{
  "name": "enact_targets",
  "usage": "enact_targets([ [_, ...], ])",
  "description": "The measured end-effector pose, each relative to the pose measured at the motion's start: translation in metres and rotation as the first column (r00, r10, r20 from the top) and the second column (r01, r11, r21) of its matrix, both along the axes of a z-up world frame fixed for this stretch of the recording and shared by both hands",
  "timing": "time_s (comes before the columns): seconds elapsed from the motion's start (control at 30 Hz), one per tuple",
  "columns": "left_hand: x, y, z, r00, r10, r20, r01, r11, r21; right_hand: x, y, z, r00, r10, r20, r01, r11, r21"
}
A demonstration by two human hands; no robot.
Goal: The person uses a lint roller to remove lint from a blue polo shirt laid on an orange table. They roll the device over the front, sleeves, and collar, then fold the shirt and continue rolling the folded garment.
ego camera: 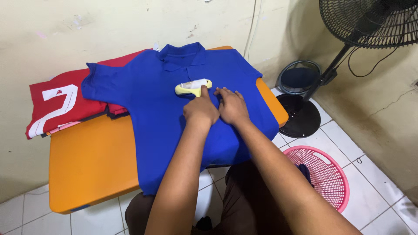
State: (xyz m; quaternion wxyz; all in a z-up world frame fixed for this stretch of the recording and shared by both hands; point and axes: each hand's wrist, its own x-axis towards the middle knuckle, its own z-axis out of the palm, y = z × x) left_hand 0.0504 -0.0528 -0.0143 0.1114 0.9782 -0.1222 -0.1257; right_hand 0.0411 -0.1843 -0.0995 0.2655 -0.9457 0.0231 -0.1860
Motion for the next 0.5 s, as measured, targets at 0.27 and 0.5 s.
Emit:
enact_targets([
  [0.27, 0.033, -0.011, -0.013, 1.000, 0.010, 0.026, -0.012, 0.998, 0.058, 0.001, -0.002, 0.000, 0.999, 0.006, -0.034, -0.007, 1.000, -0.013],
  [0.5, 0.058, -0.015, -0.017, 1.000, 0.009, 0.024, -0.011, 0.996, 0.087, 0.001, -0.003, 0.003, 0.999, -0.002, -0.036, 0.003, 1.000, 0.011],
])
